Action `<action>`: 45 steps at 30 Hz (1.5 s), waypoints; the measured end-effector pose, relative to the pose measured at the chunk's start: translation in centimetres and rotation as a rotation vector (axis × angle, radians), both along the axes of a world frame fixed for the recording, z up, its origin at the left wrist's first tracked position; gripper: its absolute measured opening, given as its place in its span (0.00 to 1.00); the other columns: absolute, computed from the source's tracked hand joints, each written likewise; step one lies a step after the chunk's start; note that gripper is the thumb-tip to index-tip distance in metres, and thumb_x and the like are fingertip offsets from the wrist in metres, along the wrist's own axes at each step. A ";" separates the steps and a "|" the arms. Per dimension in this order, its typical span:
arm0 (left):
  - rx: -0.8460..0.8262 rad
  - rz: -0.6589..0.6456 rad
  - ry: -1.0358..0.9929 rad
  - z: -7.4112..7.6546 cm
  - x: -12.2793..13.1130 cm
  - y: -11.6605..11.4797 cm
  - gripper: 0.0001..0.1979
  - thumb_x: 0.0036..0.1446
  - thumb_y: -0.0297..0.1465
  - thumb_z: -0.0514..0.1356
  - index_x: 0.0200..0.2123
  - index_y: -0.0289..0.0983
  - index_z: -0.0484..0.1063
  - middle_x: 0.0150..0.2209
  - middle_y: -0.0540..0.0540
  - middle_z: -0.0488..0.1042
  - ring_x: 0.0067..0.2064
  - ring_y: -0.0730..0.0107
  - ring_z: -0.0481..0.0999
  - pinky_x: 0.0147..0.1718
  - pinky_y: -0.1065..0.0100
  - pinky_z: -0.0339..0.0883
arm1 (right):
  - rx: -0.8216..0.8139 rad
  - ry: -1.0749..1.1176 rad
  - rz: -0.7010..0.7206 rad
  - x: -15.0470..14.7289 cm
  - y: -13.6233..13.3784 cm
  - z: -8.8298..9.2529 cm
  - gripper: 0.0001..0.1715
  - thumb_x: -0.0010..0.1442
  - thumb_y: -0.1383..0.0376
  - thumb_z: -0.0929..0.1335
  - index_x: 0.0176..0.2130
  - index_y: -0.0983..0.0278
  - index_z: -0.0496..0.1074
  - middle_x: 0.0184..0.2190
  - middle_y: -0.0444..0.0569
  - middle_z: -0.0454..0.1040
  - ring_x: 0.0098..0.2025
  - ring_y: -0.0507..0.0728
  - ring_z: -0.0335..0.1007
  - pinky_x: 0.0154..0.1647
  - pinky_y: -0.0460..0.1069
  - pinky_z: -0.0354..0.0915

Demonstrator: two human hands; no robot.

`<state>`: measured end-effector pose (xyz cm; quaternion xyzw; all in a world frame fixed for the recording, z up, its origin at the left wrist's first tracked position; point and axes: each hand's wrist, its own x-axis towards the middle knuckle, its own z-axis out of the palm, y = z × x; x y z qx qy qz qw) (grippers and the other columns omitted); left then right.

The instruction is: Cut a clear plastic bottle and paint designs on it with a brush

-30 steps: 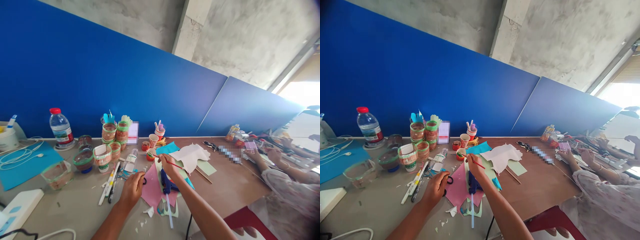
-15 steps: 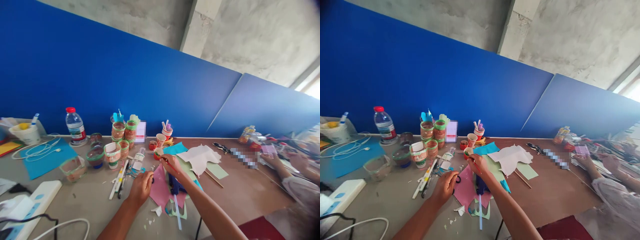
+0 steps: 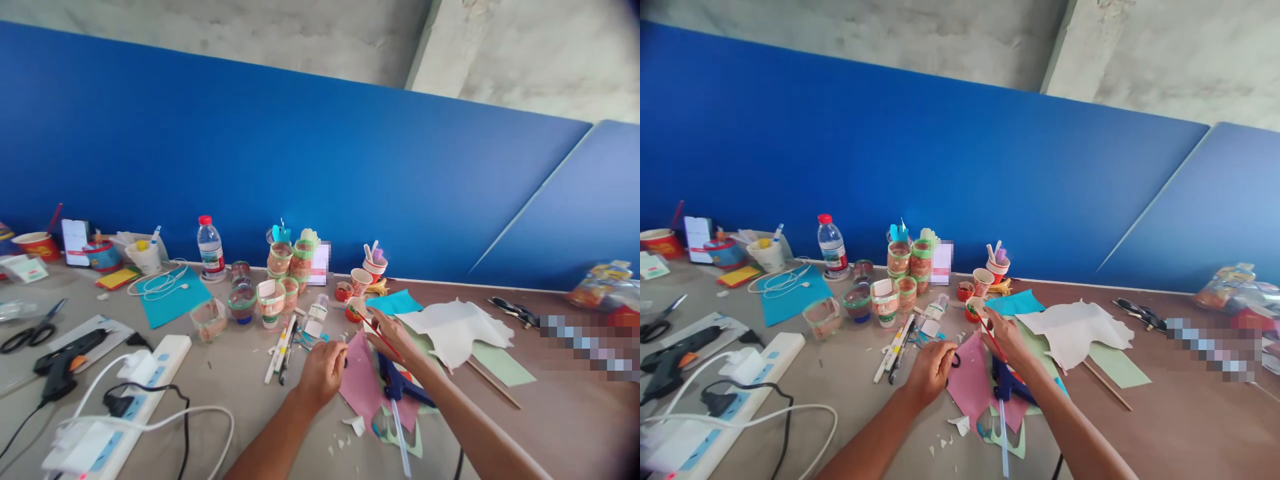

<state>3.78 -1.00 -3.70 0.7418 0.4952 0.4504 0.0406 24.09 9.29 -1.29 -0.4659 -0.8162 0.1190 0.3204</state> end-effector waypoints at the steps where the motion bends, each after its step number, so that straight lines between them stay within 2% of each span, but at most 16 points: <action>1: -0.001 -0.001 -0.003 0.0 0.0 0.0 0.12 0.62 0.27 0.49 0.40 0.39 0.71 0.30 0.44 0.78 0.32 0.64 0.77 0.34 0.64 0.70 | -0.001 0.007 0.000 0.5 0.0 -0.1 0.28 0.48 0.64 0.68 0.51 0.60 0.70 0.29 0.47 0.75 0.30 0.58 0.69 0.36 0.53 0.62; 4: -0.003 -0.020 -0.018 0.1 -0.1 0.2 0.11 0.62 0.28 0.49 0.39 0.40 0.71 0.30 0.45 0.78 0.32 0.65 0.77 0.35 0.65 0.71 | -0.040 0.082 -0.010 2.1 -0.5 -0.6 0.30 0.48 0.63 0.68 0.52 0.61 0.69 0.30 0.48 0.74 0.29 0.58 0.68 0.34 0.53 0.63; 7: 0.005 -0.033 -0.068 0.1 -0.4 0.3 0.12 0.63 0.29 0.48 0.40 0.39 0.71 0.33 0.43 0.79 0.35 0.63 0.78 0.38 0.62 0.71 | -0.080 0.181 -0.095 3.9 -1.7 -0.3 0.29 0.48 0.64 0.66 0.52 0.61 0.68 0.32 0.49 0.76 0.27 0.56 0.68 0.33 0.52 0.63; 10: 0.033 -0.025 -0.098 0.0 -0.6 0.7 0.12 0.63 0.31 0.48 0.41 0.38 0.72 0.33 0.43 0.79 0.35 0.63 0.78 0.37 0.63 0.72 | -0.082 0.229 -0.195 5.6 -3.7 1.1 0.26 0.53 0.65 0.62 0.51 0.63 0.69 0.31 0.48 0.77 0.32 0.57 0.71 0.37 0.53 0.64; 11: 0.039 -0.019 -0.104 -0.1 -0.6 0.8 0.12 0.63 0.31 0.49 0.41 0.38 0.72 0.32 0.43 0.79 0.35 0.64 0.78 0.37 0.63 0.72 | -0.109 0.224 -0.220 6.1 -4.5 1.8 0.25 0.54 0.64 0.60 0.51 0.64 0.69 0.28 0.47 0.77 0.31 0.57 0.71 0.38 0.53 0.65; 15: 0.056 -0.011 -0.103 -0.1 -0.7 1.0 0.13 0.63 0.32 0.48 0.40 0.38 0.72 0.32 0.44 0.79 0.34 0.65 0.78 0.36 0.65 0.72 | -0.372 -0.021 -0.388 7.1 -7.9 4.1 0.23 0.57 0.56 0.63 0.46 0.66 0.74 0.22 0.46 0.74 0.28 0.58 0.70 0.34 0.52 0.64; 18: 0.056 0.013 -0.098 0.1 -0.7 0.9 0.13 0.63 0.32 0.48 0.39 0.38 0.72 0.31 0.45 0.79 0.32 0.66 0.78 0.34 0.66 0.71 | -0.409 -0.121 -0.312 7.4 -9.6 4.5 0.25 0.57 0.55 0.65 0.50 0.66 0.72 0.36 0.52 0.77 0.39 0.60 0.73 0.42 0.53 0.65; 20: 0.047 0.030 -0.102 0.3 -0.8 0.8 0.13 0.63 0.33 0.48 0.39 0.38 0.72 0.28 0.46 0.78 0.31 0.66 0.78 0.33 0.67 0.71 | -0.375 -0.168 -0.216 7.3 -10.3 4.2 0.26 0.57 0.60 0.65 0.53 0.66 0.70 0.47 0.56 0.74 0.49 0.62 0.69 0.50 0.54 0.63; 22: 0.030 0.036 -0.114 0.4 -0.9 0.8 0.13 0.63 0.33 0.48 0.40 0.38 0.71 0.26 0.46 0.77 0.30 0.67 0.78 0.32 0.67 0.71 | -0.367 -0.258 -0.153 7.1 -10.6 3.9 0.28 0.55 0.65 0.66 0.55 0.66 0.68 0.53 0.59 0.70 0.54 0.64 0.65 0.55 0.56 0.60; 26: -0.005 0.040 -0.148 0.6 -0.9 0.9 0.14 0.63 0.33 0.47 0.42 0.37 0.70 0.26 0.47 0.75 0.29 0.67 0.77 0.32 0.67 0.71 | -0.400 -0.445 -0.103 6.4 -10.7 3.3 0.31 0.53 0.70 0.65 0.57 0.66 0.66 0.50 0.59 0.70 0.54 0.66 0.65 0.55 0.59 0.58; 31: 0.002 0.015 -0.149 0.7 -0.9 0.8 0.14 0.62 0.32 0.47 0.42 0.36 0.70 0.26 0.46 0.75 0.29 0.66 0.77 0.33 0.66 0.71 | -0.385 -0.506 -0.038 6.3 -10.3 2.4 0.33 0.54 0.75 0.63 0.59 0.69 0.62 0.47 0.60 0.71 0.51 0.65 0.66 0.53 0.57 0.60; 36: -0.029 0.024 -0.141 1.3 -0.8 0.6 0.13 0.62 0.32 0.47 0.42 0.37 0.70 0.27 0.45 0.76 0.30 0.65 0.78 0.35 0.66 0.71 | -0.272 -0.417 0.011 7.8 -11.1 1.4 0.32 0.57 0.77 0.59 0.61 0.69 0.58 0.47 0.61 0.68 0.51 0.63 0.65 0.53 0.57 0.62; 40: -0.107 0.012 -0.098 2.3 -1.0 0.2 0.13 0.61 0.32 0.48 0.43 0.37 0.70 0.30 0.44 0.78 0.32 0.64 0.79 0.36 0.65 0.71 | -0.182 -0.280 0.005 9.0 -12.0 0.9 0.32 0.59 0.74 0.59 0.62 0.67 0.54 0.52 0.61 0.66 0.54 0.62 0.64 0.57 0.60 0.61; 45: -0.211 -0.057 -0.128 3.3 -0.4 -0.4 0.11 0.59 0.33 0.51 0.39 0.38 0.72 0.35 0.42 0.79 0.36 0.62 0.78 0.38 0.64 0.70 | -0.186 -0.224 -0.053 9.2 -12.5 0.8 0.35 0.58 0.73 0.60 0.63 0.62 0.53 0.54 0.58 0.66 0.56 0.62 0.65 0.57 0.61 0.64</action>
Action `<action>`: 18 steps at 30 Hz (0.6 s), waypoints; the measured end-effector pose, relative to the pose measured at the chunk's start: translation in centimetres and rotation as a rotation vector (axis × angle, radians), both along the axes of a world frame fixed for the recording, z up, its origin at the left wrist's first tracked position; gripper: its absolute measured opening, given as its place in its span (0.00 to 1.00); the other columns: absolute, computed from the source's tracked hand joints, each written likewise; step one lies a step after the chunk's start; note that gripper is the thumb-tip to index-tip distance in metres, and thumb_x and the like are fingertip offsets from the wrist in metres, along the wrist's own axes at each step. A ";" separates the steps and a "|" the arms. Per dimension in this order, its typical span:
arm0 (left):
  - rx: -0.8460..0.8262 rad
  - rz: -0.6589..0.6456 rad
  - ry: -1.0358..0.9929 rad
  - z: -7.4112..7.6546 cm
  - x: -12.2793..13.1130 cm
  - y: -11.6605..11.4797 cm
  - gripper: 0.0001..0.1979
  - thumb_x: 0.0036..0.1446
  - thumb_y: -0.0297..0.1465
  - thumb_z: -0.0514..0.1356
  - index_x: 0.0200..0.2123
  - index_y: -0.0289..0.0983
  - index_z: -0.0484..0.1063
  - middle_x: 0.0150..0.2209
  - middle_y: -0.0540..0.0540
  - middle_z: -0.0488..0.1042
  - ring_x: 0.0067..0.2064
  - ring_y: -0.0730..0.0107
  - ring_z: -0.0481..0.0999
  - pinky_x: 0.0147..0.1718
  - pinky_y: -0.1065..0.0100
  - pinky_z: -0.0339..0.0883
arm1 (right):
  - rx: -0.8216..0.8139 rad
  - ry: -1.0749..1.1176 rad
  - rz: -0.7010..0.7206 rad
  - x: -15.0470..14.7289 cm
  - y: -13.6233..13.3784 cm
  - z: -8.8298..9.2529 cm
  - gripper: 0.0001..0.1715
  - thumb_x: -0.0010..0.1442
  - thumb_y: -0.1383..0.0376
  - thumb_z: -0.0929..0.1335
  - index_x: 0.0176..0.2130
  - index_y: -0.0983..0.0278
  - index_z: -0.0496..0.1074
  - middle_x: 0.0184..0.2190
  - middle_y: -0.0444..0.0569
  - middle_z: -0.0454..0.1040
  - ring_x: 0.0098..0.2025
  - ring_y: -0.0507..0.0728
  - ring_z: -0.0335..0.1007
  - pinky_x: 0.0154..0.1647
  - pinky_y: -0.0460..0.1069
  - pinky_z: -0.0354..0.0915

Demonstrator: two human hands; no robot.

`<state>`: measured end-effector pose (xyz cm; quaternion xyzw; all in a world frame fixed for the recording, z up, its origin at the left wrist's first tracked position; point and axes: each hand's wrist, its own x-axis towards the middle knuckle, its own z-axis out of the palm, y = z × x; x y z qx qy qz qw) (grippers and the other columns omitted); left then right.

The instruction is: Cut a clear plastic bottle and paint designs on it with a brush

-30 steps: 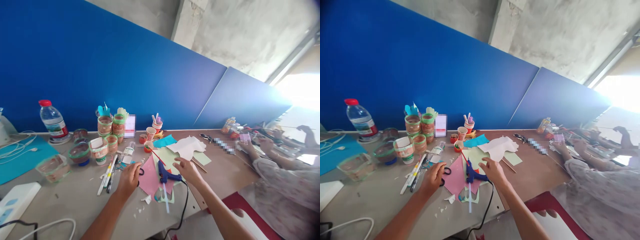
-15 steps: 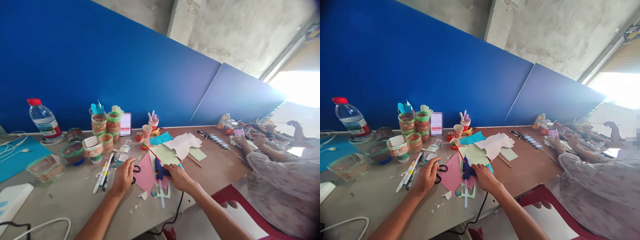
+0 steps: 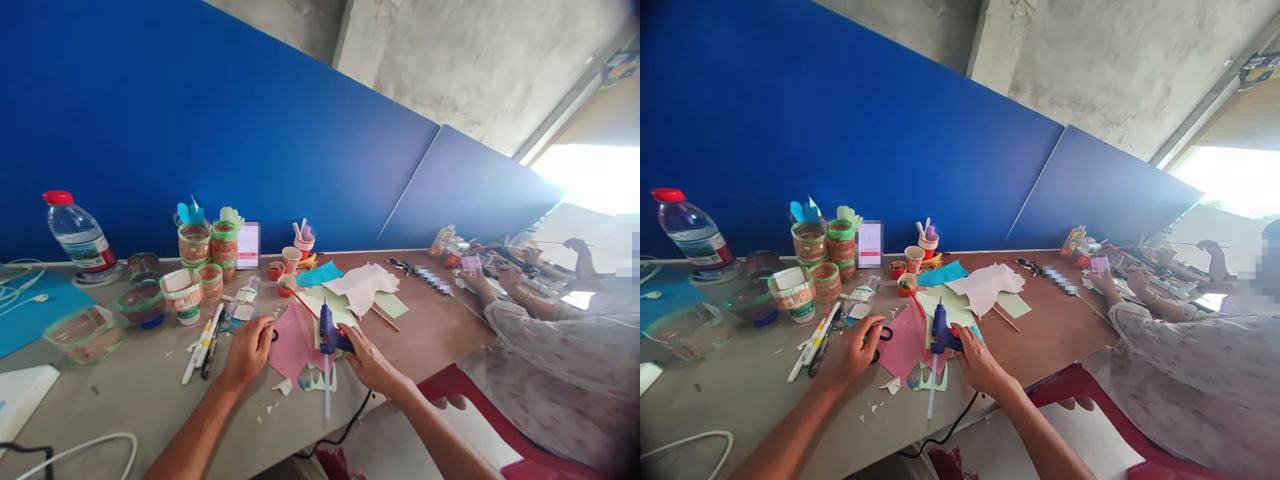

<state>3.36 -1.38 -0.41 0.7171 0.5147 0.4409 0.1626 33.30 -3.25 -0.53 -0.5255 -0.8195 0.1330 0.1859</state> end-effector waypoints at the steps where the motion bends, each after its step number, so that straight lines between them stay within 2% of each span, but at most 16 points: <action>1: -0.049 -0.035 -0.025 0.0 0.3 -0.1 0.11 0.59 0.34 0.52 0.39 0.39 0.73 0.34 0.43 0.79 0.36 0.62 0.78 0.38 0.65 0.70 | 0.005 -0.003 -0.004 -0.1 -0.2 -0.1 0.35 0.58 0.73 0.60 0.63 0.61 0.53 0.55 0.58 0.66 0.56 0.62 0.65 0.57 0.61 0.64; 6: -0.409 -0.290 -0.342 -1.5 2.3 -0.2 0.17 0.56 0.43 0.56 0.40 0.36 0.73 0.35 0.43 0.77 0.35 0.64 0.76 0.31 0.67 0.67 | 0.135 0.011 -0.006 -0.9 -1.9 -1.3 0.38 0.61 0.71 0.59 0.67 0.61 0.44 0.61 0.60 0.62 0.62 0.65 0.59 0.59 0.64 0.62; 9: -0.586 -0.416 -0.487 -2.3 3.2 -0.2 0.22 0.53 0.47 0.57 0.39 0.34 0.72 0.30 0.45 0.75 0.24 0.71 0.70 0.24 0.69 0.63 | 0.190 0.033 0.002 -1.8 -3.3 -2.1 0.41 0.62 0.71 0.59 0.69 0.59 0.37 0.63 0.60 0.59 0.64 0.66 0.57 0.60 0.64 0.62; 13: -0.689 -0.432 -0.507 -2.4 3.7 -0.2 0.20 0.49 0.47 0.60 0.32 0.35 0.69 0.18 0.54 0.65 0.18 0.76 0.61 0.19 0.72 0.54 | 0.203 0.048 0.018 -3.0 -4.4 -2.7 0.45 0.61 0.74 0.59 0.69 0.59 0.32 0.64 0.60 0.57 0.64 0.65 0.56 0.61 0.64 0.61; 18: -0.686 -0.372 -0.590 -1.9 4.2 -0.5 0.18 0.46 0.44 0.62 0.21 0.39 0.60 0.14 0.57 0.59 0.16 0.78 0.57 0.18 0.72 0.48 | 0.162 0.067 0.008 -3.5 -4.7 -2.7 0.47 0.60 0.74 0.59 0.69 0.58 0.31 0.66 0.59 0.55 0.65 0.66 0.55 0.60 0.65 0.61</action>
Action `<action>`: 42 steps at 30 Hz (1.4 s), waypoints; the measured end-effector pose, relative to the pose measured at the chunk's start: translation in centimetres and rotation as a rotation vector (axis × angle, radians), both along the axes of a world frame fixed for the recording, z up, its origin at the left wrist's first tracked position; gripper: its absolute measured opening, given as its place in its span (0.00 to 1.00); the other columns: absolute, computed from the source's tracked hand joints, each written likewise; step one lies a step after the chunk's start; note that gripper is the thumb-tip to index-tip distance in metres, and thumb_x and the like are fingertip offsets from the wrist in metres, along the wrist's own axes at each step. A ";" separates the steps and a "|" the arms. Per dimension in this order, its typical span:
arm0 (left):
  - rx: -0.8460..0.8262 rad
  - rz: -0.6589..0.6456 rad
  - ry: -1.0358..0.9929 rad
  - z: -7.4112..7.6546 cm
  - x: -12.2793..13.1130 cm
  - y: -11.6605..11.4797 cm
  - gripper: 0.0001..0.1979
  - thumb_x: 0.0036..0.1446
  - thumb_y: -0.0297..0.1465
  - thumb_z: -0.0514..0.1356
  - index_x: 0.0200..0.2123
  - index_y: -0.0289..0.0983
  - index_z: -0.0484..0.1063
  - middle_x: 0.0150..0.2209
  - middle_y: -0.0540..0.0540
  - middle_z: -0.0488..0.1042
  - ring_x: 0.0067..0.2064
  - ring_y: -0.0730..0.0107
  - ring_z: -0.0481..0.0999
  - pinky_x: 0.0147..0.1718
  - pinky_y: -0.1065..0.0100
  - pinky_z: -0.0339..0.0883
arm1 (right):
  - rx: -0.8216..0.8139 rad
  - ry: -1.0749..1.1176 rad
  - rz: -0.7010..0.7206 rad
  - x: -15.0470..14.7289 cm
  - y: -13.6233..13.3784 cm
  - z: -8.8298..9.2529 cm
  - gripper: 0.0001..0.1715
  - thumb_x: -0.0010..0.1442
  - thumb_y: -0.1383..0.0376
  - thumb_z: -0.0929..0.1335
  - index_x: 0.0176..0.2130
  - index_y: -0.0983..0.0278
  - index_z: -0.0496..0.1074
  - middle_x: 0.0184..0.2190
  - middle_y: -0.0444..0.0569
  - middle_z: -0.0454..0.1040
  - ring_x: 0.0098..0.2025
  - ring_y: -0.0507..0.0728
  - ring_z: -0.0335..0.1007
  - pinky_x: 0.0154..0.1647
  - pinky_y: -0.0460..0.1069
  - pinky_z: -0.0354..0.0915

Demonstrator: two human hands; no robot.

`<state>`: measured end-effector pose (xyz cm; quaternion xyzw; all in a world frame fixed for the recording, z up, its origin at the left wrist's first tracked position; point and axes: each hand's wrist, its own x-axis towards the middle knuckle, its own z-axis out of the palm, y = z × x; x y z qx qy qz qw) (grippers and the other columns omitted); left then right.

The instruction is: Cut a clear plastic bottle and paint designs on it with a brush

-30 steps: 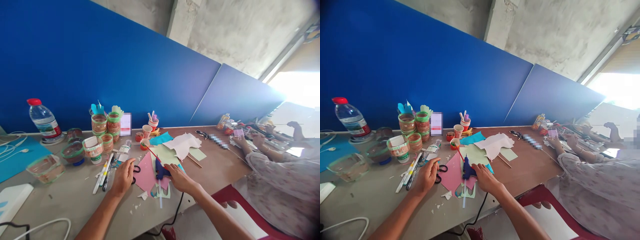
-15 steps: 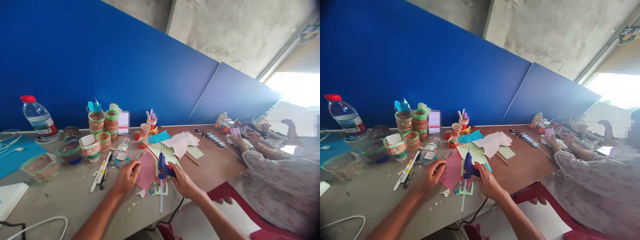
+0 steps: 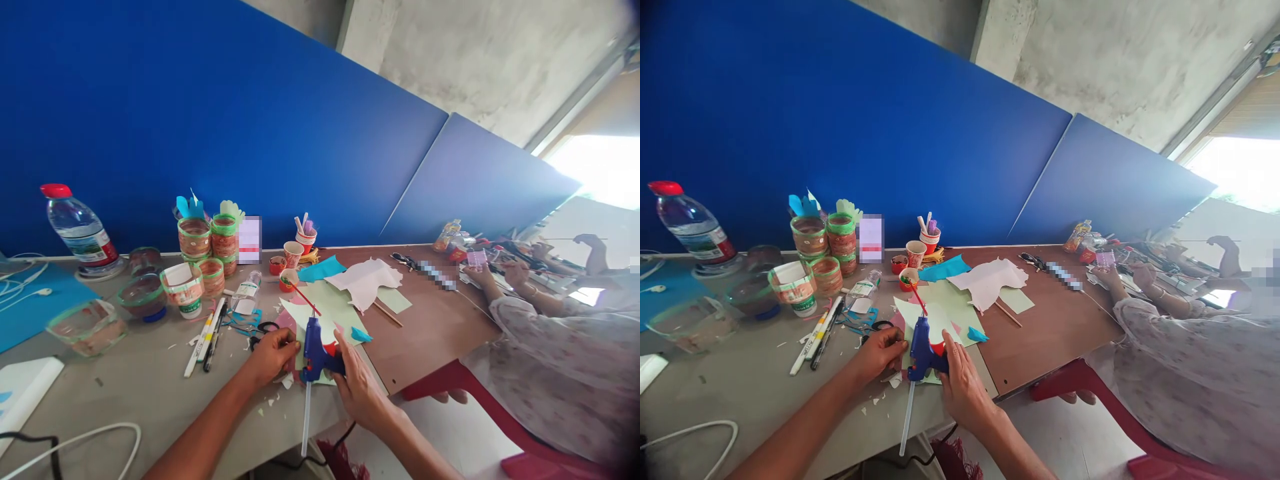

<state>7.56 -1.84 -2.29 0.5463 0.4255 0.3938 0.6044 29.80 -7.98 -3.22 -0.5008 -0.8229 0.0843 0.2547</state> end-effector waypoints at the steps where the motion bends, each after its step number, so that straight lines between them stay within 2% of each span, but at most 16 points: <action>1: -0.012 0.009 -0.013 0.1 0.1 0.0 0.18 0.45 0.44 0.63 0.20 0.39 0.59 0.13 0.57 0.59 0.16 0.78 0.57 0.18 0.72 0.48 | -0.012 0.009 -0.008 0.0 -0.1 0.0 0.47 0.60 0.73 0.59 0.69 0.58 0.32 0.65 0.60 0.56 0.64 0.66 0.57 0.60 0.65 0.61; 5: -0.082 0.012 -0.056 0.1 0.6 -0.2 0.19 0.44 0.44 0.63 0.19 0.40 0.58 0.12 0.57 0.59 0.15 0.78 0.57 0.17 0.72 0.48 | -0.026 0.056 -0.027 -0.3 -0.5 0.1 0.44 0.61 0.73 0.59 0.69 0.58 0.34 0.61 0.61 0.61 0.58 0.65 0.65 0.57 0.64 0.64; 9: -0.144 0.025 -0.131 0.2 0.2 -0.2 0.16 0.45 0.42 0.62 0.21 0.39 0.60 0.14 0.57 0.61 0.17 0.78 0.58 0.20 0.72 0.51 | -0.015 0.140 -0.056 -0.2 -0.9 0.1 0.39 0.62 0.71 0.59 0.68 0.59 0.42 0.58 0.60 0.64 0.56 0.64 0.67 0.55 0.61 0.66; 13: -0.159 0.112 -0.214 0.5 -0.9 0.1 0.16 0.46 0.41 0.62 0.21 0.38 0.59 0.17 0.57 0.61 0.20 0.78 0.58 0.23 0.72 0.54 | -0.012 0.270 -0.211 1.1 -0.8 0.4 0.36 0.62 0.66 0.61 0.66 0.59 0.45 0.56 0.59 0.65 0.56 0.64 0.67 0.53 0.59 0.68; 17: -0.167 0.086 -0.237 0.7 -1.4 0.2 0.15 0.46 0.41 0.63 0.24 0.37 0.62 0.21 0.55 0.64 0.23 0.76 0.62 0.26 0.71 0.58 | -0.040 0.345 -0.314 3.4 -0.1 0.8 0.36 0.61 0.64 0.62 0.65 0.59 0.46 0.51 0.56 0.69 0.52 0.62 0.68 0.52 0.59 0.67; 23: -0.235 0.041 -0.223 1.0 -1.2 0.0 0.13 0.43 0.39 0.64 0.27 0.36 0.66 0.24 0.52 0.70 0.26 0.72 0.69 0.27 0.69 0.63 | -0.055 0.362 -0.362 6.9 1.7 0.5 0.36 0.60 0.60 0.63 0.64 0.60 0.49 0.48 0.56 0.70 0.52 0.62 0.68 0.51 0.60 0.66; 28: -0.249 0.036 -0.238 1.9 -1.1 -0.3 0.13 0.41 0.31 0.61 0.34 0.35 0.71 0.28 0.49 0.76 0.27 0.69 0.72 0.26 0.69 0.64 | -0.021 0.313 -0.441 8.9 2.8 0.3 0.36 0.57 0.60 0.63 0.63 0.60 0.53 0.47 0.55 0.71 0.49 0.63 0.69 0.47 0.60 0.67; 33: -0.256 -0.020 -0.231 1.7 -1.2 -0.4 0.17 0.41 0.29 0.59 0.38 0.36 0.72 0.33 0.46 0.79 0.33 0.63 0.77 0.33 0.64 0.69 | -0.015 0.297 -0.405 9.4 3.8 1.3 0.36 0.59 0.59 0.63 0.64 0.61 0.51 0.51 0.58 0.70 0.53 0.64 0.67 0.49 0.60 0.66; 37: -0.232 -0.028 -0.166 2.0 -1.6 -0.3 0.17 0.41 0.30 0.59 0.38 0.37 0.73 0.33 0.46 0.80 0.34 0.61 0.78 0.34 0.63 0.69 | -0.017 0.278 -0.426 10.0 3.7 2.1 0.37 0.58 0.62 0.63 0.64 0.61 0.50 0.50 0.58 0.71 0.52 0.64 0.68 0.49 0.61 0.66; 42: -0.152 -0.053 -0.102 3.3 -1.8 -0.3 0.16 0.43 0.30 0.56 0.38 0.38 0.74 0.30 0.47 0.80 0.36 0.57 0.77 0.35 0.60 0.70 | -0.049 0.228 -0.511 11.9 3.0 1.4 0.37 0.55 0.65 0.62 0.63 0.63 0.51 0.47 0.57 0.73 0.48 0.64 0.71 0.46 0.60 0.68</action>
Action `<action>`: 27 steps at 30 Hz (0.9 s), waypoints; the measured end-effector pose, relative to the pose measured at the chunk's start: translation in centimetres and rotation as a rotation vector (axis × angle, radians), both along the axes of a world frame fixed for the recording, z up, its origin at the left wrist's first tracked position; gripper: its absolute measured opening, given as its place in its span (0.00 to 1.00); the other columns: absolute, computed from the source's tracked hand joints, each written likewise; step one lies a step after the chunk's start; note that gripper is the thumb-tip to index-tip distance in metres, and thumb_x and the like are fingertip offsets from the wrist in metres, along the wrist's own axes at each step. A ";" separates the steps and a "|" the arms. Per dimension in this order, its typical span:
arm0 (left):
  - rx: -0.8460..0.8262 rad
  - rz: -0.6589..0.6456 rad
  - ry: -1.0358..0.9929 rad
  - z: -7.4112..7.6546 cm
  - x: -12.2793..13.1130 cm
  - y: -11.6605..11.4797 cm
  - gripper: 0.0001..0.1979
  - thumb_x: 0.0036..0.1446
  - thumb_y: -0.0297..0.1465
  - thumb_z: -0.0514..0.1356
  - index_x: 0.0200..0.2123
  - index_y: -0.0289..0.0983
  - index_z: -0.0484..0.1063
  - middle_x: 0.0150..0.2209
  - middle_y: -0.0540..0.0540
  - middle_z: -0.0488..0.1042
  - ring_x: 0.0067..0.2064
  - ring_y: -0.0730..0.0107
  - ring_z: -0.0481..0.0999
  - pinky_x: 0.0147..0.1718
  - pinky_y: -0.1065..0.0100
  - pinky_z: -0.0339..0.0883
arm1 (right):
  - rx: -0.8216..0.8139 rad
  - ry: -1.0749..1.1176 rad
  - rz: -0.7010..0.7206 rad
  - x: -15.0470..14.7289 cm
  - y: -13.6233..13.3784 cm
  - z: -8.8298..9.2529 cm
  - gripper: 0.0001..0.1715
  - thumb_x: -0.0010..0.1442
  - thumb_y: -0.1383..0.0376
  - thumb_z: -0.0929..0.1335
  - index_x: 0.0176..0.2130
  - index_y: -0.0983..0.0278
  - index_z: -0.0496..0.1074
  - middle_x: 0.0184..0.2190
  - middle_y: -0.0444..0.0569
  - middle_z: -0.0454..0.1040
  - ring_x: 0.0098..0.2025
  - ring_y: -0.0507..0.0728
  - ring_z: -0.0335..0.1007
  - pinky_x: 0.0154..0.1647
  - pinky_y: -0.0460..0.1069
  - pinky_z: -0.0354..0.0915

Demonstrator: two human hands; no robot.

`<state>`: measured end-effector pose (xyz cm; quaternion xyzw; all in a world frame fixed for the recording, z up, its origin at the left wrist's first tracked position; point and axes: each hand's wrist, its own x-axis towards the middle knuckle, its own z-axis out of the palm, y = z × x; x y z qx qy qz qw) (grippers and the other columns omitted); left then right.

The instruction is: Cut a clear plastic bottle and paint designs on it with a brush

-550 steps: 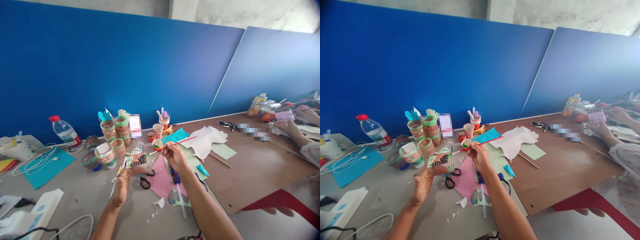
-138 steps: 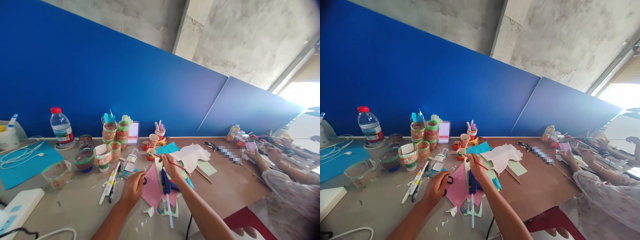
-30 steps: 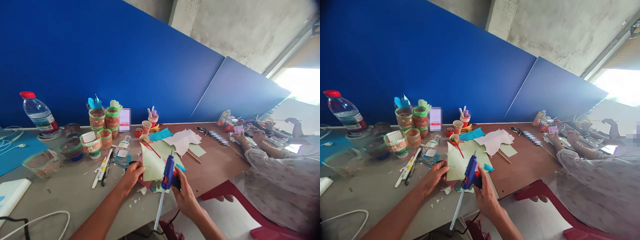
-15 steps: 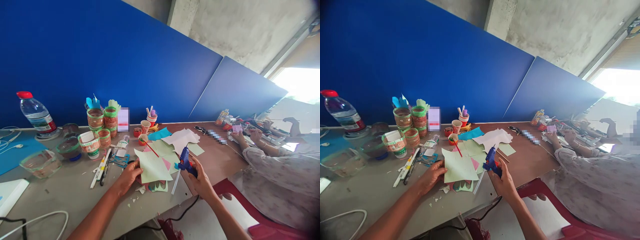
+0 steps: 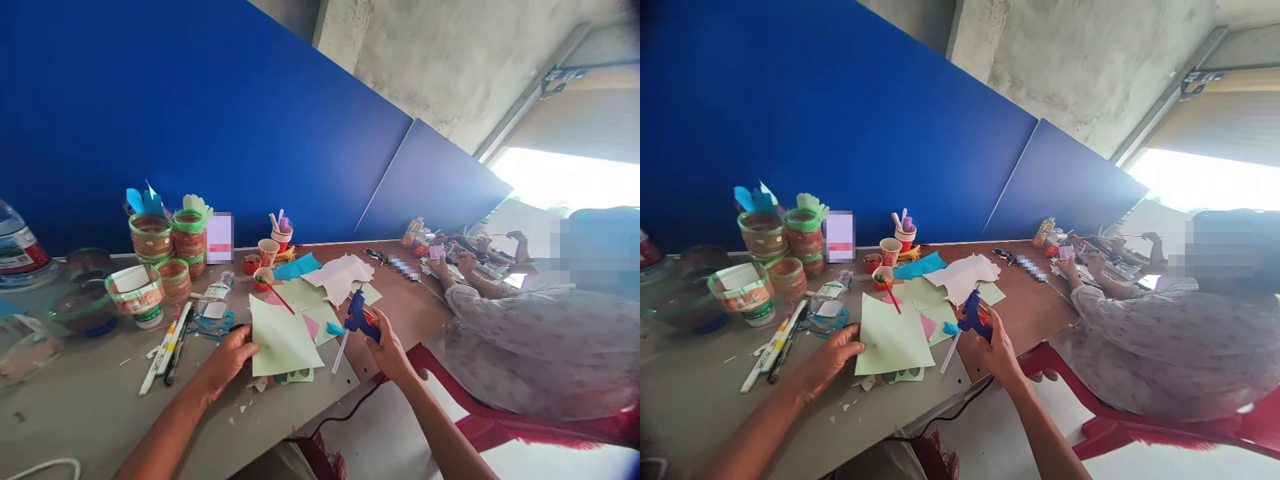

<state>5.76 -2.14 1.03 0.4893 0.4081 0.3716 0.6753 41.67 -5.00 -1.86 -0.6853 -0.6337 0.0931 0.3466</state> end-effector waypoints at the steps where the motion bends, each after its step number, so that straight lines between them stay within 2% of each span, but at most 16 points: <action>1: 0.010 0.000 0.007 0.1 0.0 0.0 0.16 0.42 0.30 0.56 0.37 0.38 0.75 0.30 0.47 0.80 0.35 0.57 0.77 0.34 0.61 0.70 | -0.007 -0.004 -0.015 0.3 -0.1 -0.3 0.37 0.54 0.65 0.62 0.62 0.63 0.52 0.47 0.57 0.73 0.48 0.63 0.71 0.45 0.60 0.68; 4: 0.006 0.003 -0.001 -0.1 0.1 0.1 0.16 0.41 0.30 0.56 0.36 0.38 0.76 0.29 0.47 0.79 0.34 0.57 0.77 0.33 0.61 0.70 | -0.006 0.006 -0.027 0.7 -0.2 -0.8 0.37 0.54 0.65 0.62 0.62 0.62 0.53 0.47 0.56 0.72 0.47 0.62 0.71 0.45 0.59 0.68; 9: -0.033 -0.027 0.006 -0.6 -0.1 0.2 0.16 0.40 0.29 0.56 0.36 0.38 0.75 0.31 0.48 0.80 0.36 0.58 0.77 0.36 0.62 0.69 | 0.007 0.031 0.014 0.1 0.5 -0.9 0.36 0.53 0.65 0.62 0.61 0.62 0.54 0.47 0.55 0.73 0.48 0.61 0.70 0.48 0.58 0.66; 11: -0.041 -0.040 0.020 -0.5 -0.1 0.2 0.17 0.40 0.29 0.57 0.36 0.38 0.75 0.32 0.48 0.80 0.37 0.57 0.77 0.37 0.61 0.69 | 0.008 0.013 -0.016 0.3 1.0 -1.0 0.37 0.52 0.65 0.62 0.61 0.63 0.54 0.47 0.56 0.73 0.48 0.61 0.70 0.48 0.59 0.66; 16: -0.044 -0.059 0.023 -0.2 0.1 0.1 0.18 0.39 0.30 0.56 0.37 0.37 0.75 0.31 0.46 0.80 0.37 0.55 0.78 0.36 0.59 0.70 | -0.018 -0.100 -0.200 2.6 3.1 -1.7 0.35 0.51 0.66 0.63 0.58 0.66 0.57 0.45 0.57 0.74 0.47 0.63 0.72 0.47 0.60 0.67; 20: 0.003 -0.053 0.056 -0.3 0.2 0.1 0.17 0.41 0.31 0.57 0.37 0.37 0.75 0.31 0.46 0.80 0.38 0.55 0.78 0.39 0.58 0.70 | -0.086 -0.237 -0.258 4.3 5.0 -2.2 0.33 0.49 0.69 0.62 0.56 0.67 0.59 0.44 0.57 0.74 0.46 0.64 0.72 0.47 0.59 0.67; 24: -0.011 -0.060 0.073 -0.5 0.2 0.1 0.19 0.41 0.32 0.57 0.40 0.36 0.75 0.33 0.46 0.80 0.39 0.54 0.77 0.41 0.58 0.69 | -0.076 -0.288 -0.255 3.8 7.1 -2.4 0.31 0.53 0.70 0.61 0.57 0.70 0.59 0.51 0.61 0.70 0.53 0.64 0.67 0.53 0.58 0.63; 27: -0.041 -0.071 0.081 -0.3 0.3 0.1 0.20 0.42 0.33 0.58 0.41 0.36 0.74 0.35 0.45 0.80 0.41 0.54 0.77 0.42 0.58 0.68 | -0.090 -0.316 -0.263 2.8 8.7 -2.6 0.29 0.56 0.71 0.61 0.58 0.72 0.59 0.52 0.62 0.69 0.55 0.64 0.66 0.54 0.57 0.61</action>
